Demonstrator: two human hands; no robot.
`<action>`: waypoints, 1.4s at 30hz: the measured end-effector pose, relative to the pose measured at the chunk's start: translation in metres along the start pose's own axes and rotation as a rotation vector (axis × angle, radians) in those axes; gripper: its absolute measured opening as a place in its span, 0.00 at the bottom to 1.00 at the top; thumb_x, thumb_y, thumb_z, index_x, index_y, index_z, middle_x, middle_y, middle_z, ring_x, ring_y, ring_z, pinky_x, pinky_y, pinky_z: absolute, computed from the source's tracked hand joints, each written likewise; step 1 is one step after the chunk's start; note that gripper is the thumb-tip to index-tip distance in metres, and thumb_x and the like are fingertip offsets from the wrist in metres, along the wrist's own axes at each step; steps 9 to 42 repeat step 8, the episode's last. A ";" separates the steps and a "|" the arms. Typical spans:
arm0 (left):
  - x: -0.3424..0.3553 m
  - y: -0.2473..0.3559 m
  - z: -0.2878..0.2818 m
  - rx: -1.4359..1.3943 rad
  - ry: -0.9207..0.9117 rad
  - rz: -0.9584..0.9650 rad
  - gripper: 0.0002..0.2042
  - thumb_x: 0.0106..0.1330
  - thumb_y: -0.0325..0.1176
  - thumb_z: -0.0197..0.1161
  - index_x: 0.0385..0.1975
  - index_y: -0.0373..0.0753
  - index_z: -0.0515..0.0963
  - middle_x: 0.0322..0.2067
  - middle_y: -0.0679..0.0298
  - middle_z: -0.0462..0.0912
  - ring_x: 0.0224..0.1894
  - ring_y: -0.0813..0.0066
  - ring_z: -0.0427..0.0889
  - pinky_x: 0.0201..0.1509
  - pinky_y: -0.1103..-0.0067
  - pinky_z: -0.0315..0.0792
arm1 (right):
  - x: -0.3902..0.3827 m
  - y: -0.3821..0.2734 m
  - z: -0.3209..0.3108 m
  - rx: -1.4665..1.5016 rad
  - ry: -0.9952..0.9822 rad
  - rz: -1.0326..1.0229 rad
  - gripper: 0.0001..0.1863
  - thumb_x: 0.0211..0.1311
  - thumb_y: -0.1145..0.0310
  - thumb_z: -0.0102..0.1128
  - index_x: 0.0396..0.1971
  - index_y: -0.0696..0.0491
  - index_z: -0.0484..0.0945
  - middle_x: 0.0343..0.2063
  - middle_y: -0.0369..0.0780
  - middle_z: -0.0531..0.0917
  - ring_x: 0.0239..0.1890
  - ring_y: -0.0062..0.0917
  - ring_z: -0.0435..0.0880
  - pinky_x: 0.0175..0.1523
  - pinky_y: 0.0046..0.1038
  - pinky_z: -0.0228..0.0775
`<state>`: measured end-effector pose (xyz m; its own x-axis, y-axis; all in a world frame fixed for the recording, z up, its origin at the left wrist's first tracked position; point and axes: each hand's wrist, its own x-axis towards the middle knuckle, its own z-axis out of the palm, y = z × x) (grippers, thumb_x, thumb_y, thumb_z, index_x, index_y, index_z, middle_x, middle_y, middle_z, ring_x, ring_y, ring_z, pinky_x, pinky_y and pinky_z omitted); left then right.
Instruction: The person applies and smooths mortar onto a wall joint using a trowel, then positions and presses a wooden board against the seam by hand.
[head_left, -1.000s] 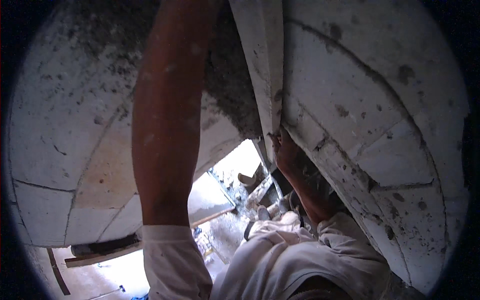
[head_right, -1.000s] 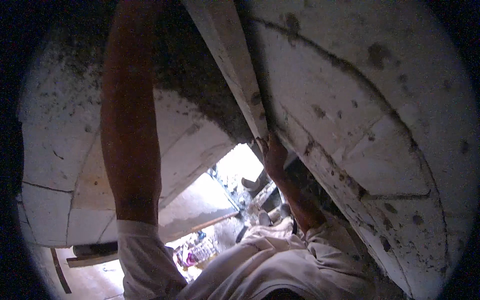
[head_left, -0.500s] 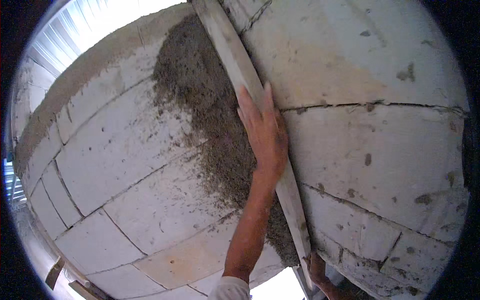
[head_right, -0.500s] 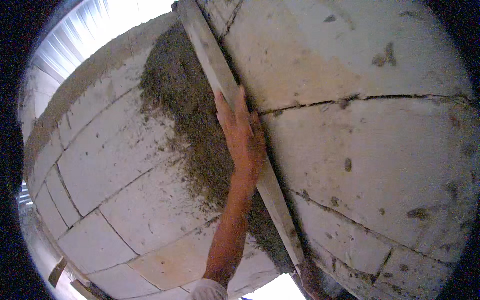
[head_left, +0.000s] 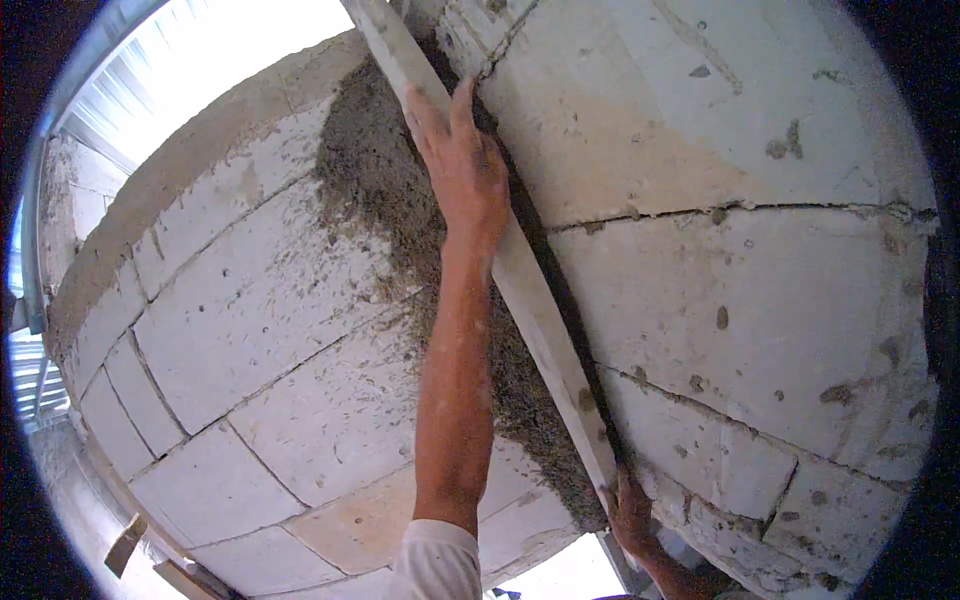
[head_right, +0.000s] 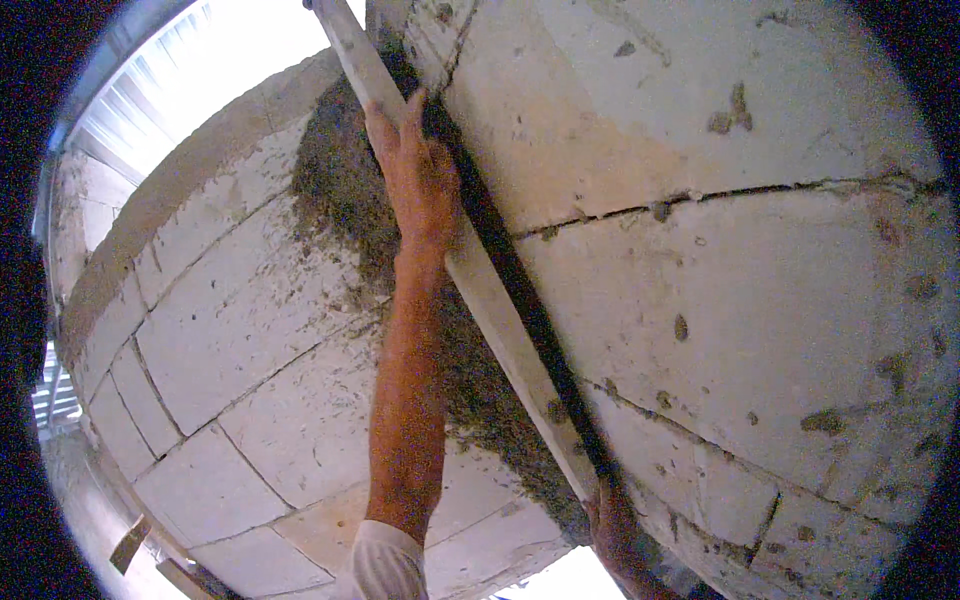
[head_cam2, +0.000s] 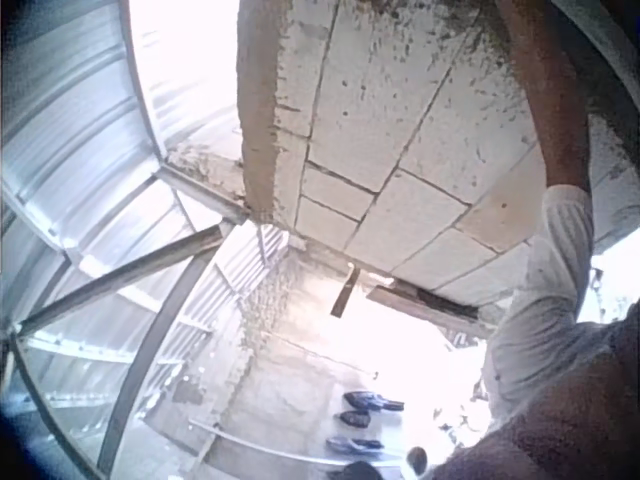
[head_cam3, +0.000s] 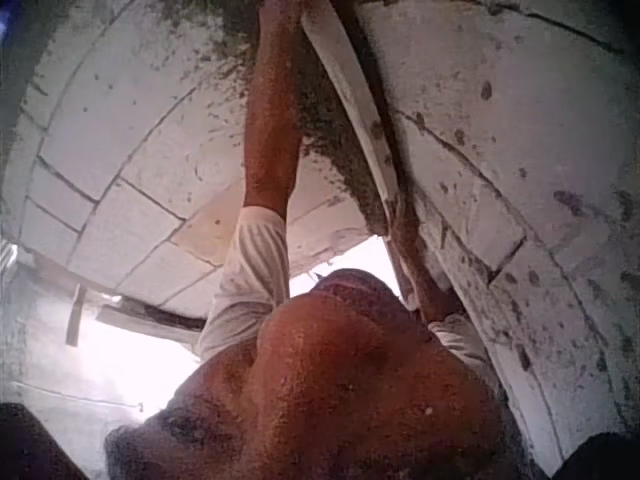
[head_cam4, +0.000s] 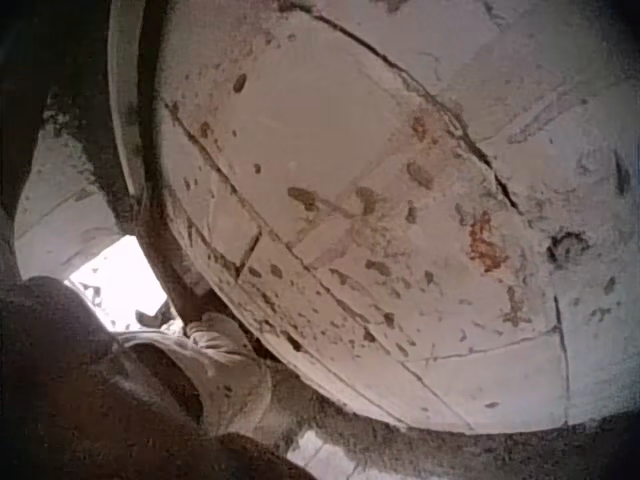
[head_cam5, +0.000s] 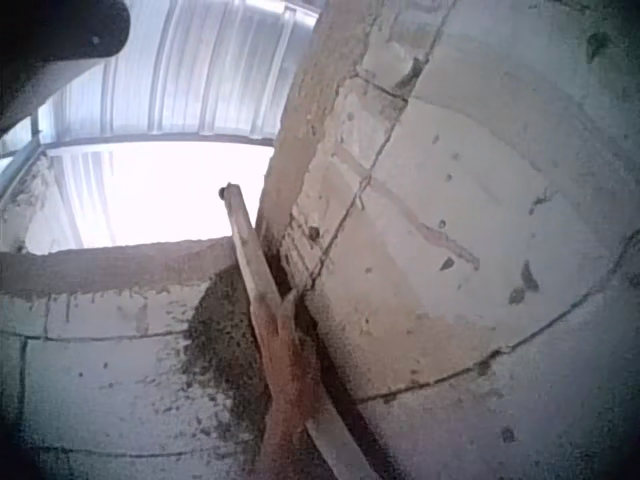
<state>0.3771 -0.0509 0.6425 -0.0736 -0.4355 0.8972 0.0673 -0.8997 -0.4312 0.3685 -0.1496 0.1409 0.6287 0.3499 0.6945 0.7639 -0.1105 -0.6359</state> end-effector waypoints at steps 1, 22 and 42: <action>-0.011 0.007 -0.004 0.002 0.007 0.004 0.33 0.53 0.15 0.55 0.63 0.46 0.65 0.69 0.39 0.43 0.70 0.34 0.46 0.72 0.55 0.49 | -0.007 0.005 0.001 0.000 0.005 -0.007 0.27 0.61 0.69 0.61 0.58 0.61 0.65 0.41 0.57 0.79 0.42 0.53 0.79 0.46 0.44 0.72; -0.076 0.042 -0.050 0.126 -0.107 -0.110 0.28 0.53 0.14 0.51 0.57 0.43 0.71 0.70 0.40 0.44 0.72 0.41 0.44 0.73 0.57 0.47 | -0.086 0.078 0.051 0.587 -0.372 0.449 0.32 0.67 0.65 0.57 0.67 0.52 0.54 0.58 0.52 0.71 0.58 0.47 0.73 0.63 0.44 0.62; -0.076 0.042 -0.050 0.126 -0.107 -0.110 0.28 0.53 0.14 0.51 0.57 0.43 0.71 0.70 0.40 0.44 0.72 0.41 0.44 0.73 0.57 0.47 | -0.086 0.078 0.051 0.587 -0.372 0.449 0.32 0.67 0.65 0.57 0.67 0.52 0.54 0.58 0.52 0.71 0.58 0.47 0.73 0.63 0.44 0.62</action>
